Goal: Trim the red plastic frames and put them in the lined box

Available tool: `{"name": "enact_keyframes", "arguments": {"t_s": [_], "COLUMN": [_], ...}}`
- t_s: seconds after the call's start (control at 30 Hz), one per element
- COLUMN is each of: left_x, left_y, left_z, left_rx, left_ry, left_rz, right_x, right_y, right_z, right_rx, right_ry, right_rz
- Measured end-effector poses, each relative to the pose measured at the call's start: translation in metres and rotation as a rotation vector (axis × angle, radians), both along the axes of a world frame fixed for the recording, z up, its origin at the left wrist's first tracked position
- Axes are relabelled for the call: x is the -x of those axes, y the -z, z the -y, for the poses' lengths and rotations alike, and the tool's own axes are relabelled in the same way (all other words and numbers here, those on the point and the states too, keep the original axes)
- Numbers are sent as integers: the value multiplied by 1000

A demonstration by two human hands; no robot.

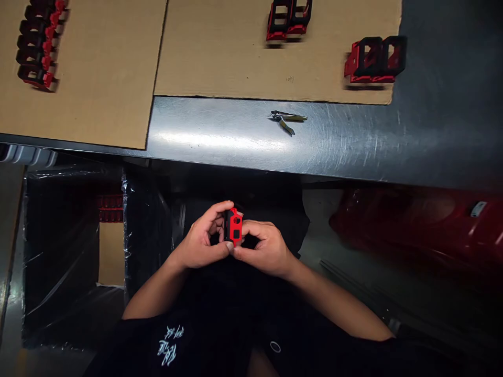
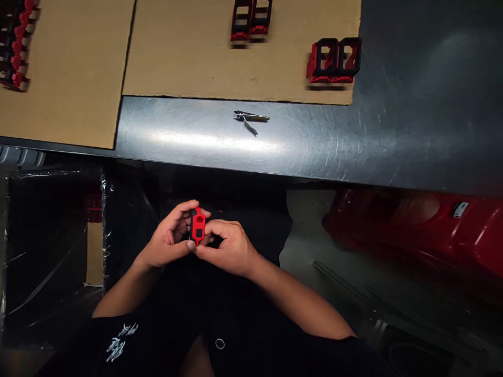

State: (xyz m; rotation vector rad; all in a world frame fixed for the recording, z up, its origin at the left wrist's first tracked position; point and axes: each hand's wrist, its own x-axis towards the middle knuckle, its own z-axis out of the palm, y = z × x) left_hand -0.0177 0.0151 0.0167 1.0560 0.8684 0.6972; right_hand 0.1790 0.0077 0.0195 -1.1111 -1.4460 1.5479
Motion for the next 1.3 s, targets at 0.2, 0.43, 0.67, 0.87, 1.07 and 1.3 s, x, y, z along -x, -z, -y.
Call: {"name": "enact_keyframes", "arguments": {"t_s": [0.2, 0.43, 0.67, 0.87, 1.07, 1.3], "left_x": [-3, -13, -12, -6, -6, -4], "left_y": [-2, -5, 2, -7, -15, -20], "left_z": [1, -2, -1, 2, 1, 2], "left_rx": [48, 141, 196, 9, -110, -181], "left_ry": [-22, -173, -268, -65, 4, -33], "left_rz": [-1, -70, 39, -62, -223, -353], "right_x": [1, 7, 6, 5, 3, -8], "right_y": [-1, -2, -5, -2, 1, 1], "right_z": [1, 3, 1, -1, -1, -5], "right_rx": [-32, -96, -87, -153, -136, -17], "right_ry": [2, 11, 26, 66, 50, -64], "right_rz": [50, 76, 54, 52, 25, 20]}}
